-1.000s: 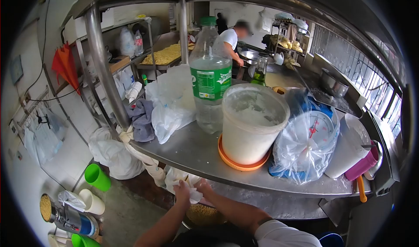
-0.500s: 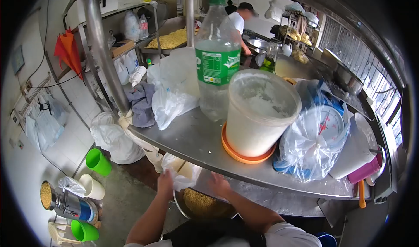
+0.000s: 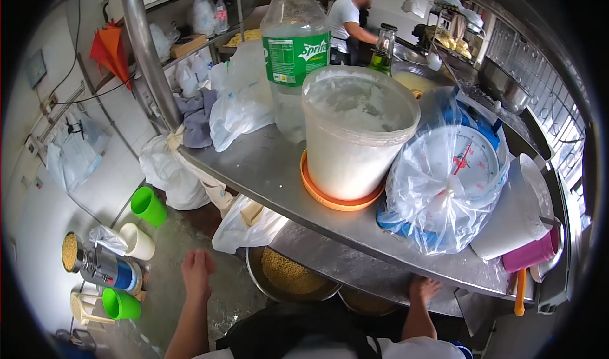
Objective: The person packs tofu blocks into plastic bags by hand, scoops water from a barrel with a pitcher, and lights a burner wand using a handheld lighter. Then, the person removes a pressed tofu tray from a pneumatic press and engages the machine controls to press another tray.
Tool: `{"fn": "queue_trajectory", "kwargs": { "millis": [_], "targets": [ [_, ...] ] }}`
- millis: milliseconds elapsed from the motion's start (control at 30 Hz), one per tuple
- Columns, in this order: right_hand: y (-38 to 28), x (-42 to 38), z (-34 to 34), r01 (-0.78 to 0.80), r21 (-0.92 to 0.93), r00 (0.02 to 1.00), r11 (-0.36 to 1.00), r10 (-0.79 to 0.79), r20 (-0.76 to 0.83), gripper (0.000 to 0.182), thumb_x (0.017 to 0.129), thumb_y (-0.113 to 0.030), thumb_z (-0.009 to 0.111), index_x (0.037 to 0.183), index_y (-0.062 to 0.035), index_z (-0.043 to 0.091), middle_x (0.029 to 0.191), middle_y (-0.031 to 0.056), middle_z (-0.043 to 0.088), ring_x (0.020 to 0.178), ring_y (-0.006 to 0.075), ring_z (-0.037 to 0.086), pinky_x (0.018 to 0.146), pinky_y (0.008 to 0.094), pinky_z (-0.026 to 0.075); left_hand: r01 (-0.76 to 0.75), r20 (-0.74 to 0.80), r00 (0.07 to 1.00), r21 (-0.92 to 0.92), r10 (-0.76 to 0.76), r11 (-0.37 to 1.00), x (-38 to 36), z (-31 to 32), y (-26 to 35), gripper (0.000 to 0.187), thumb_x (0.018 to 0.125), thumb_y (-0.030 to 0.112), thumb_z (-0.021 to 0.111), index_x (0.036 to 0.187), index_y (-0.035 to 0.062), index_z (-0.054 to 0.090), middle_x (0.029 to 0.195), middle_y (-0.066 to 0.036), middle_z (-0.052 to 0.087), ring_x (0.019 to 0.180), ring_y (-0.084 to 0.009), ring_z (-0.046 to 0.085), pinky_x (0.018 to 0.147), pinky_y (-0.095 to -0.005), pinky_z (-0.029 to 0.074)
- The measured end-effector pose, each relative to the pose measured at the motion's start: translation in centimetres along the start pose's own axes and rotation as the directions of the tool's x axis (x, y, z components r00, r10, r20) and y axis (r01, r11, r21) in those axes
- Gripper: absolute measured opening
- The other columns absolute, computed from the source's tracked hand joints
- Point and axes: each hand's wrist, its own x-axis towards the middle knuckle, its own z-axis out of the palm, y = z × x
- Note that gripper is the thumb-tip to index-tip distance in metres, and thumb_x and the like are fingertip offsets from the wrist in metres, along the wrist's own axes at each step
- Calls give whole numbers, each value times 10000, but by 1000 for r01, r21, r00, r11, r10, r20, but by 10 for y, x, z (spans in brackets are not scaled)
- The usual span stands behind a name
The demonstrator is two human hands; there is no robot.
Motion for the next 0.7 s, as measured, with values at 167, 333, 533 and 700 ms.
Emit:
{"fn": "queue_trajectory", "kwargs": {
  "millis": [167,333,533,700],
  "targets": [
    [-44,-1,-35,33,218,966,975,-88,244,859,1002,-665,451,1631,-84,376,1685,195,361,1550,467,274,1245,633,174,98,30,994,59,-100,993,-34,-23,-10,291,1066,291,603,937,40,674,786,-46,649,678,-151,631,615,-319,543],
    [-190,-78,8,510,158,814,846,-533,231,523,986,-497,536,1154,-11,629,1340,206,639,1213,363,602,1041,506,468,188,221,953,107,-208,976,-52,-14,-64,270,1067,282,611,1002,28,679,845,-69,689,710,-171,678,627,-329,574],
    [-324,-235,-5,869,442,-164,-221,-973,-164,533,1019,-335,647,1455,-45,548,1497,221,549,1410,407,515,1212,497,382,162,417,861,319,-292,934,-62,-64,-95,310,1010,255,676,1118,-34,708,869,-104,726,749,-185,708,667,-331,585],
    [-345,-245,7,889,384,258,250,-966,33,590,1048,-382,572,1494,-8,468,1537,270,489,1416,449,496,1170,530,423,286,155,939,142,-307,948,-54,-179,-131,281,994,231,681,1105,-25,715,855,-110,730,714,-192,712,632,-329,588]
  ]
}}
